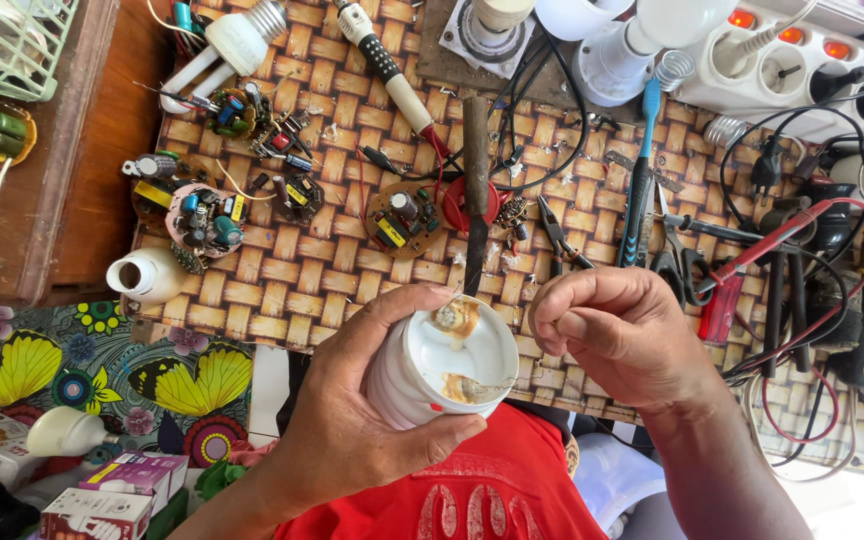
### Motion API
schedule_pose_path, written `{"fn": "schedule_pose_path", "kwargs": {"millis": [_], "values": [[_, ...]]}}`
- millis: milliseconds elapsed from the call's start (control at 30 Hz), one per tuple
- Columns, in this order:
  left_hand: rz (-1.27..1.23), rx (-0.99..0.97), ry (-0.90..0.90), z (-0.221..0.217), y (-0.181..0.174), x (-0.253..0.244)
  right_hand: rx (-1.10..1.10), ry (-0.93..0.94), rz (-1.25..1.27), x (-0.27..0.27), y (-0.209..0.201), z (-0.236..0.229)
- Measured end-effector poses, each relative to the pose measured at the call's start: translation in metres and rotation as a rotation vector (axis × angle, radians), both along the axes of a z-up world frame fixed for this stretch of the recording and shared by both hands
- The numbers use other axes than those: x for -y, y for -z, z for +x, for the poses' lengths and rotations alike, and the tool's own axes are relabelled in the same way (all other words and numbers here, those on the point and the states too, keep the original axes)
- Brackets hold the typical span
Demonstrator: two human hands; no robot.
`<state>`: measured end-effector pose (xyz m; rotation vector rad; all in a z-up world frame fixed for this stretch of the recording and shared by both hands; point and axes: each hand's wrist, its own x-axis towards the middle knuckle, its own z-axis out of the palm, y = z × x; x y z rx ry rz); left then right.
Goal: The person disassembles a spiral CFL bulb using a screwdriver and pliers, removes the internal circuit board, and then handles a separate circuit board and wires. The person works at a cluttered table with various tools and bulb parts.
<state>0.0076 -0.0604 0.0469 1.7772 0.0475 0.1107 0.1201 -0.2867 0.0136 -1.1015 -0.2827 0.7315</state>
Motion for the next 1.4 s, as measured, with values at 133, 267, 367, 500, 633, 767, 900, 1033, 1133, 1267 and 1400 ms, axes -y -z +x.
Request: {"fn": "schedule_pose_path", "kwargs": {"millis": [133,267,367,500,633,767,900,1033,1133,1267,1400], "values": [[-0.007,-0.017,0.017,0.001,-0.002,0.002,-0.030,-0.003,0.026,0.005,0.005,-0.001],[-0.059,-0.061,0.039,0.002,-0.005,0.004,-0.084,0.031,0.085,0.006,0.006,-0.003],[-0.073,-0.100,0.046,0.002,-0.006,0.006,-0.106,0.041,0.138,0.005,0.005,-0.003],[-0.081,-0.100,0.065,0.002,-0.009,0.007,-0.082,0.029,0.159,0.001,-0.004,-0.004],[-0.083,-0.120,0.068,0.002,-0.009,0.008,-0.174,0.086,0.115,0.009,0.003,-0.010],[-0.076,-0.111,0.086,0.003,-0.009,0.008,-0.094,0.090,0.070,0.008,0.001,-0.011],[-0.105,-0.122,0.096,0.004,-0.010,0.010,-0.018,0.081,0.012,0.008,-0.003,-0.012],[-0.092,-0.128,0.098,0.005,-0.009,0.012,0.012,0.096,-0.026,0.009,-0.002,-0.012],[-0.118,-0.159,0.090,0.006,-0.006,0.015,0.085,0.106,-0.091,0.012,-0.002,-0.011],[-0.209,-0.193,0.082,0.008,-0.004,0.023,0.136,0.115,-0.172,0.019,-0.002,-0.013],[-0.200,-0.217,0.095,0.013,-0.003,0.031,0.117,0.143,-0.187,0.027,-0.001,-0.013]]}}
